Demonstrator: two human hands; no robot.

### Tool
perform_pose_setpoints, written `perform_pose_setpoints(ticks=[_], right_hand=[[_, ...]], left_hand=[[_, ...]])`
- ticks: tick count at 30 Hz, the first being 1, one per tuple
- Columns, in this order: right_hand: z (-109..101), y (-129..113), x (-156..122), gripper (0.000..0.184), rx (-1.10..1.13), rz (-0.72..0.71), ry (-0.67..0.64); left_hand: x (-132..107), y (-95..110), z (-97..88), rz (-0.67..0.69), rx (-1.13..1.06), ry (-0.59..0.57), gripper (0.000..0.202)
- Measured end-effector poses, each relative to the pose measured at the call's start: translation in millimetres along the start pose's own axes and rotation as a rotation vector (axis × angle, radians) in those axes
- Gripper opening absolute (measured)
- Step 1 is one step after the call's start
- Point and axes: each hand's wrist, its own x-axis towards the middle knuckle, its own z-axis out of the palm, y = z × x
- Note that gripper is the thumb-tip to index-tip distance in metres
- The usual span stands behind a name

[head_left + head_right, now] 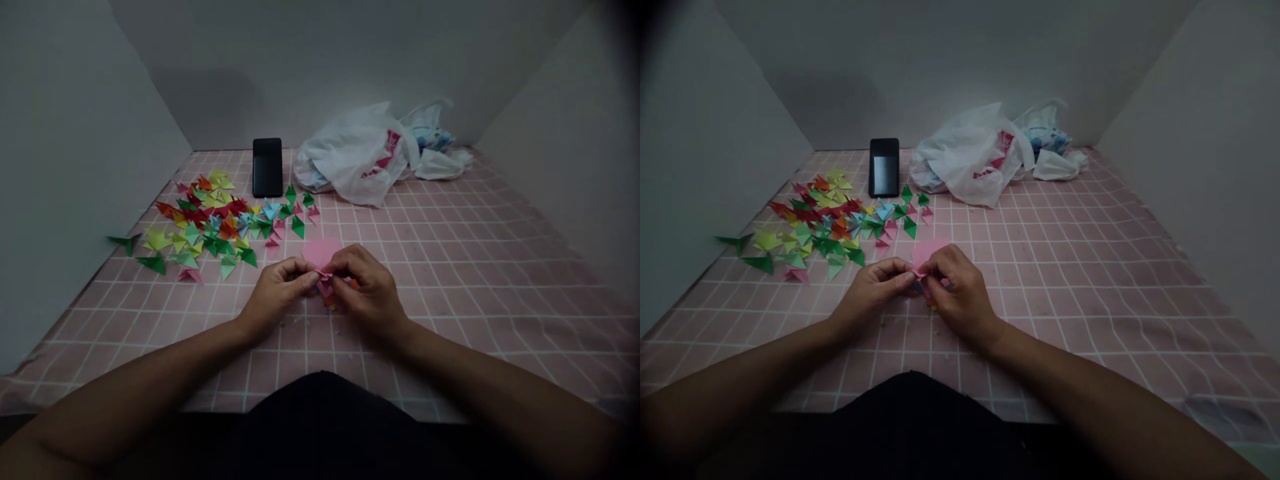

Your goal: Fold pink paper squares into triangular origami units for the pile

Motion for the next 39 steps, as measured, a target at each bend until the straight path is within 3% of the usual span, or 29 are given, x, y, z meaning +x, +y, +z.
perform_pose_setpoints(ticks=[8,17,27,35,39], right_hand=[[1.1,-0.5,-2.5,0.022,-0.001,-0.034,0.011],[-1.3,-5.8,-2.2,0.019,-0.128,-0.168,0.005],[-1.2,-6.1,-1.7,0.021,-0.201,-0.275,-0.006],[-0.3,-4.6,-2.8,0.021,-0.285,-0.257,-0.035],[0.1,-2.8,-3.6,0.021,-0.364,-0.246,-0.037]], left_hand=[[-1.6,2.7,0.9,0.039,0.039,0.029,0.020],[-4.9,7.8,1.7,0.084,0.137,0.057,0.022],[-9.0,13.6,-0.1,0.259,0.382,0.096,0.022],[-8.7,13.7,4.1,0.375,0.422,0.159,0.017],[-10.2,13.3,3.7,0.382,0.455,0.138,0.016]])
